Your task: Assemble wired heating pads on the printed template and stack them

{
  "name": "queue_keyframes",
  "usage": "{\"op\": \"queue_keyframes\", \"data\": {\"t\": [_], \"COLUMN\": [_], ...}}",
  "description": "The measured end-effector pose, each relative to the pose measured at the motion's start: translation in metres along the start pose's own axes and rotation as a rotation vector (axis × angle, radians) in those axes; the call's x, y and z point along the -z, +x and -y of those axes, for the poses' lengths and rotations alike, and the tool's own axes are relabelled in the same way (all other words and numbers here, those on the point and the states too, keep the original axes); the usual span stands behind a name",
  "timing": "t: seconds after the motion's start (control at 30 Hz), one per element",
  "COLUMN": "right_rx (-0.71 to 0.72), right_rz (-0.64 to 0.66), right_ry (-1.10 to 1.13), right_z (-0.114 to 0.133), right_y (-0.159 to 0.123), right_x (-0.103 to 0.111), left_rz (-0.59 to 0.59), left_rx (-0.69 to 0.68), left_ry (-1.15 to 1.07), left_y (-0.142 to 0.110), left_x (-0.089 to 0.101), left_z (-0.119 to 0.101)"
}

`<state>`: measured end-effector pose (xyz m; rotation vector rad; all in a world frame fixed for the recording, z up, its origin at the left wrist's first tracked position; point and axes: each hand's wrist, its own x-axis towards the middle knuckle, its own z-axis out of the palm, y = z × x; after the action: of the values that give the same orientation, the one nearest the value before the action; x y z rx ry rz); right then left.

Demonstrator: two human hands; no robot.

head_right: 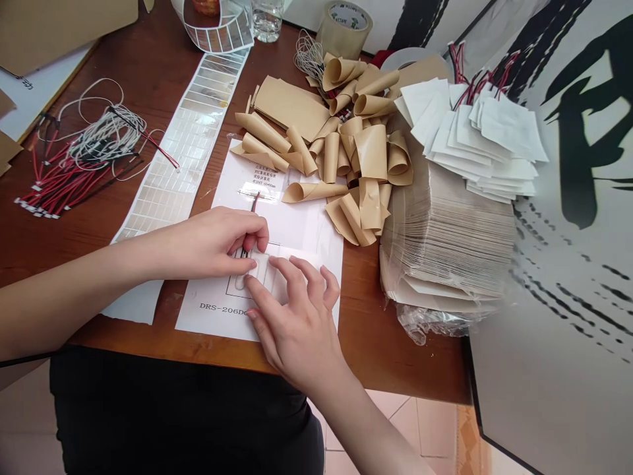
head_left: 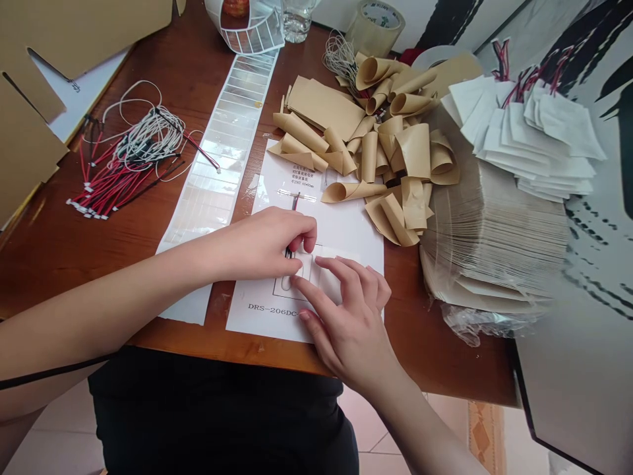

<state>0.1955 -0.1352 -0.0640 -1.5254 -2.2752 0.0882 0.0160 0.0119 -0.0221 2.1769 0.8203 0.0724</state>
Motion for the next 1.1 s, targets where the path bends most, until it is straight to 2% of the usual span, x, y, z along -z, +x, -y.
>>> {"op": "queue_keyframes", "data": {"t": [0.3, 0.6, 1.1], "right_rx": [0.005, -0.003, -0.011], "right_rz": [0.003, 0.01, -0.003], "right_ry": [0.003, 0.04, 0.097], "right_z": [0.0, -0.001, -0.003], "right_y": [0.0, 0.0, 0.0], "right_x": [0.001, 0.003, 0.004], "left_rz": [0.0, 0.14, 0.189], "left_rx": [0.05, -0.096, -0.052], "left_ry": [0.001, 0.022, 0.117], "left_y": [0.0, -0.003, -0.008], "left_x": [0.001, 0.014, 0.006], "left_z": [-0.005, 0.003, -0.002]}}
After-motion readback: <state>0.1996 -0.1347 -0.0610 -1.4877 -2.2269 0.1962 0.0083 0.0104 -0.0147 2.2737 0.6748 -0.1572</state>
